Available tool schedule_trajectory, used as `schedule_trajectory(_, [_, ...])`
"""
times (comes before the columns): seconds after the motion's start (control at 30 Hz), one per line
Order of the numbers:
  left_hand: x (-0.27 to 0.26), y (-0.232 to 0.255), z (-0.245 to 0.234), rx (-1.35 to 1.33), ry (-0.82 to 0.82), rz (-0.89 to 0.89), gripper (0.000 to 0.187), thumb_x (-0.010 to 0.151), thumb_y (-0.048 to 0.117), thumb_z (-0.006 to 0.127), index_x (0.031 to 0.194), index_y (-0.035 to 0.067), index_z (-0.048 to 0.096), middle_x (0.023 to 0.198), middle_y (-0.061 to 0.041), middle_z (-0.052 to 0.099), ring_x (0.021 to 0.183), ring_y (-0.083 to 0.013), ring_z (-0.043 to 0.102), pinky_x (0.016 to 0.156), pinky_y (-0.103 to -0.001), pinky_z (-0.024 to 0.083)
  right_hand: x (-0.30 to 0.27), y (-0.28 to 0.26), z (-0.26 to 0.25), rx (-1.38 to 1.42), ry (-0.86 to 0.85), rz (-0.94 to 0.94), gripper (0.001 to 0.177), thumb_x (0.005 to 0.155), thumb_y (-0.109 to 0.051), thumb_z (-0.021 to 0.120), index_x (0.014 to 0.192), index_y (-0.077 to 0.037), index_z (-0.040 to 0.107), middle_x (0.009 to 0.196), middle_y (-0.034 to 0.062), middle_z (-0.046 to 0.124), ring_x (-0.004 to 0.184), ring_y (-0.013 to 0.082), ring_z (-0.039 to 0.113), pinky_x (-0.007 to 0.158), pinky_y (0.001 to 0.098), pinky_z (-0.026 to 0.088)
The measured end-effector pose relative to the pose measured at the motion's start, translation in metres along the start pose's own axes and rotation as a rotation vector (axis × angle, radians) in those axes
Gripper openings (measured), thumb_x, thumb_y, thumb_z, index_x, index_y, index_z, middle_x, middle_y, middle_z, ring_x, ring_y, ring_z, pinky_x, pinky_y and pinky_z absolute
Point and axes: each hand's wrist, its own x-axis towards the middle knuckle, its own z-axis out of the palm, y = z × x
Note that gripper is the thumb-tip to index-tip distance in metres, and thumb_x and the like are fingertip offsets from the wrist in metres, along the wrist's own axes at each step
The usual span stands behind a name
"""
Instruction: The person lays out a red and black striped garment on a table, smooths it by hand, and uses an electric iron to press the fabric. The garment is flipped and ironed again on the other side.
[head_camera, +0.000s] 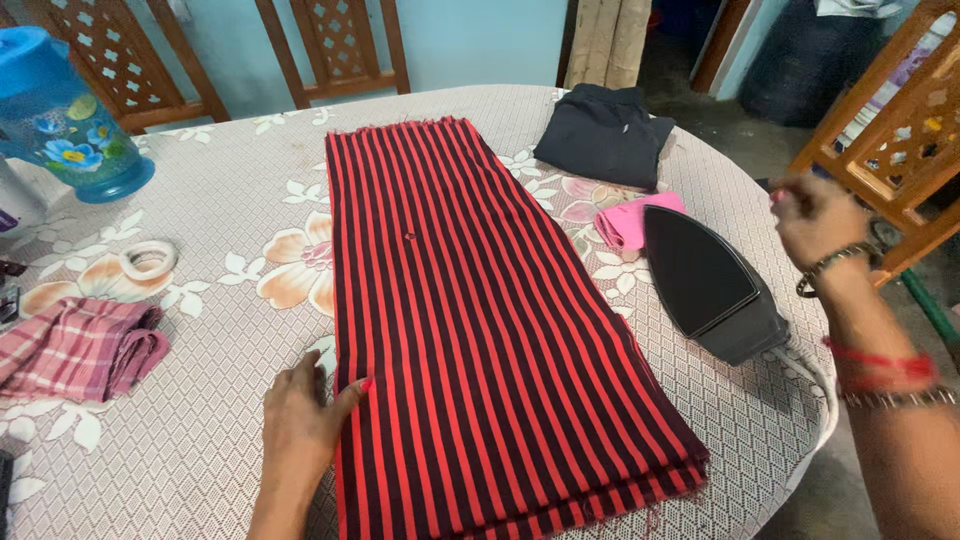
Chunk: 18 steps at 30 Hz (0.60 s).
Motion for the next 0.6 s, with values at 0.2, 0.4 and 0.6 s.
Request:
schedule_trajectory(0.2, [0.002,0.001,0.000,-0.111,-0.047,-0.119,0.074,0.078,0.043,0.082,0.137,0.003,0.062,0.109,-0.018,0.076,0.094,-0.0289,0.075,0.087,-0.043,0.059,-0.109,-0.137,0.038,0.298,-0.362,0.006,0.034,0.092,-0.023,0.067,0.121,-0.005,0.071,0.111,0.0131,0.075,0.081,0.0205,0.073,0.072,0.0348,0.060])
schedule_trajectory(0.4, [0.020,-0.007,0.003,-0.179,-0.209,-0.216,0.071,0.076,0.044,0.083,0.130,0.002,0.066,0.105,-0.017,0.080,0.092,-0.0281,0.079,0.084,-0.039,0.061,-0.119,-0.137,0.110,-0.183,-0.401,-0.150,0.066,0.082,-0.035,0.081,0.131,0.004,0.061,0.117,0.0243,0.070,0.107,0.0378,0.068,0.093,0.0439,0.054])
schedule_trajectory(0.6, [0.028,-0.002,0.002,-0.085,-0.295,-0.193,0.054,0.082,0.044,0.080,0.119,0.004,0.077,0.110,-0.015,0.079,0.096,-0.0244,0.076,0.091,-0.038,0.055,-0.092,-0.133,0.119,-0.101,-0.759,0.371,0.070,0.076,-0.035,0.089,0.130,0.004,0.065,0.118,0.0209,0.077,0.105,0.0308,0.075,0.093,0.0392,0.060])
